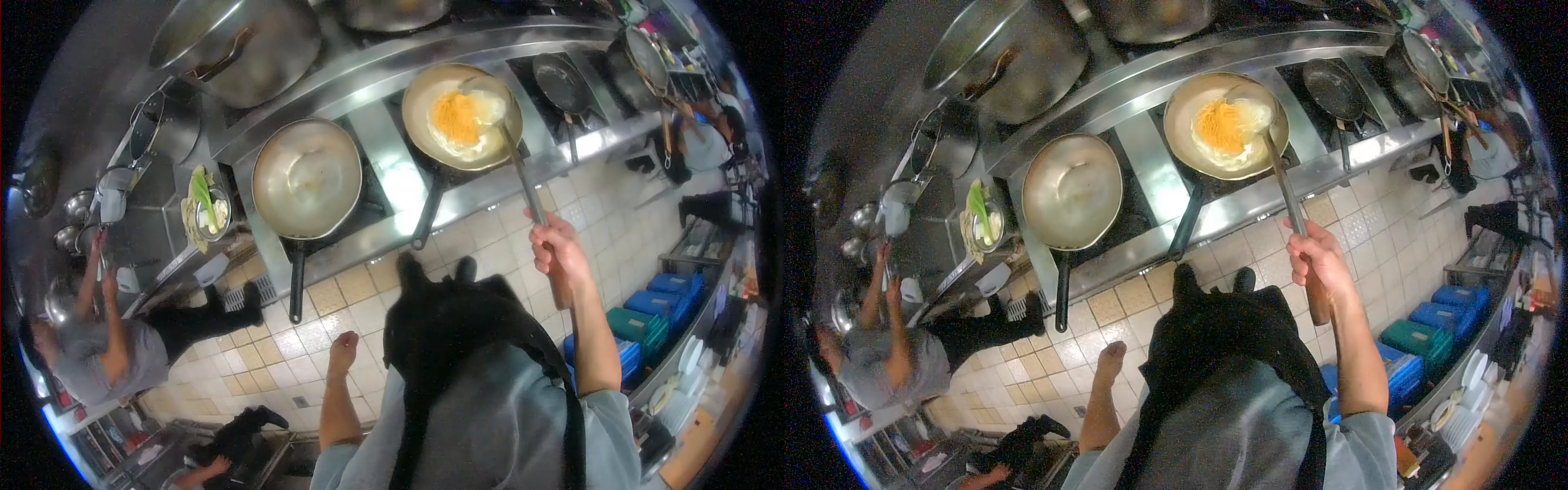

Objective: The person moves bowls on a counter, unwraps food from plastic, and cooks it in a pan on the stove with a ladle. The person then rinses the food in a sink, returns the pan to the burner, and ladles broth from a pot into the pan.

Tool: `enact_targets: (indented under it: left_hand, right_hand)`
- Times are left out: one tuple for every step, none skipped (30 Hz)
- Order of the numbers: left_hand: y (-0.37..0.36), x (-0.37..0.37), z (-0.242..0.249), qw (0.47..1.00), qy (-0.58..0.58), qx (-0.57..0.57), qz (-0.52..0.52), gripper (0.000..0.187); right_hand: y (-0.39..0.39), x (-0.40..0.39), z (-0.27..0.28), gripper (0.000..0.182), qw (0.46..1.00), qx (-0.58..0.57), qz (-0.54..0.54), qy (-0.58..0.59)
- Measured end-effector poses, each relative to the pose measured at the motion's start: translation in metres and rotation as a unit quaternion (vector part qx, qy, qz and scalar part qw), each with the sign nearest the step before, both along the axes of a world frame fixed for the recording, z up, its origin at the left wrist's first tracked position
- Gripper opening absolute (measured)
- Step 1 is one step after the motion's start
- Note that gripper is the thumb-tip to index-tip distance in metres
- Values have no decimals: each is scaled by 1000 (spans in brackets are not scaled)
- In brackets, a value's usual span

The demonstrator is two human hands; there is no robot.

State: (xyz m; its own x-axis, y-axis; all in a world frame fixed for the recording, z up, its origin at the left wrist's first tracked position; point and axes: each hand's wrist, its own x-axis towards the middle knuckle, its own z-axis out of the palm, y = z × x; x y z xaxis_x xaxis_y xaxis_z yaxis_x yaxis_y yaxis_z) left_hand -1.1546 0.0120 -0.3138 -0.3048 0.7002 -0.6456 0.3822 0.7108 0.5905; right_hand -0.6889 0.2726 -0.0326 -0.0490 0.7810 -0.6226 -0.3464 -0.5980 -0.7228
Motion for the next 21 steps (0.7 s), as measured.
enact_targets:
  left_hand:
    - [2, 1, 1, 1000, -7, -4, -2, 35]
    - [3, 2, 2, 1000, -7, -4, -4, 35]
    - [7, 6, 7, 1000, -11, -11, -3, 35]
    - [9, 8, 10, 1000, -15, -18, -2, 36]
    - [9, 8, 8, 1000, -15, -18, -4, 36]
    - [9, 7, 5, 1000, -2, -18, -17, 35]
    - [10, 7, 4, 999, 12, -17, -30, 35]
    - [10, 7, 3, 999, 12, -17, -31, 35]
    - [11, 8, 4, 999, 12, -15, -30, 34]
    - [11, 8, 6, 999, 12, -13, -29, 34]
    - [12, 9, 8, 999, 13, -13, -29, 34]
    - [12, 9, 11, 1000, 8, -13, -25, 34]
    - [12, 10, 12, 1000, 3, -13, -21, 34]
    - [11, 10, 11, 1000, 4, -13, -19, 34]
    - [9, 10, 10, 1000, 5, -7, -17, 34]
    - [6, 10, 9, 1000, 6, -1, -16, 33]
    - [4, 9, 7, 1000, 7, -1, -15, 33]
    - [2, 9, 4, 1000, -10, 1, 1, 33]
    - [0, 9, 1, 999, -27, 3, 17, 33]
    - [-2, 9, -2, 999, -26, 3, 17, 33]
    - [-3, 9, -3, 999, -25, 4, 21, 33]
  right_hand:
    - [0, 4, 0, 43, 999, 17, 14, -36]
    - [0, 8, 0, 43, 996, 34, 29, -72]
    - [-1, 11, 0, 43, 996, 34, 27, -72]
    - [-1, 15, -1, 43, 993, 41, 38, -105]
    - [-1, 17, -1, 42, 988, 48, 50, -138]
    - [-1, 19, -1, 42, 988, 47, 49, -138]
    - [-1, 20, -1, 42, 983, 50, 59, -165]
    - [-1, 20, -2, 41, 978, 53, 69, -191]
    - [-1, 21, -3, 41, 978, 53, 69, -191]
    - [-2, 20, -4, 40, 974, 47, 78, -205]
    - [-2, 20, -6, 39, 971, 41, 88, -219]
    - [-3, 18, -8, 39, 971, 41, 90, -218]
    - [-4, 17, -10, 39, 975, 25, 90, -199]
    - [-5, 15, -11, 38, 979, 9, 91, -181]
    - [-4, 12, -12, 38, 979, 9, 92, -180]
    - [-2, 7, -12, 39, 986, 8, 100, -131]
    - [-1, 1, -11, 40, 991, 6, 107, -82]
    - [1, -7, -6, 42, 991, -3, 112, -67]
    - [4, -13, -2, 42, 991, -3, 112, -66]
    - [8, -19, 2, 42, 997, -25, 73, -15]
    - [10, -22, 3, 42, 998, -47, 33, 37]
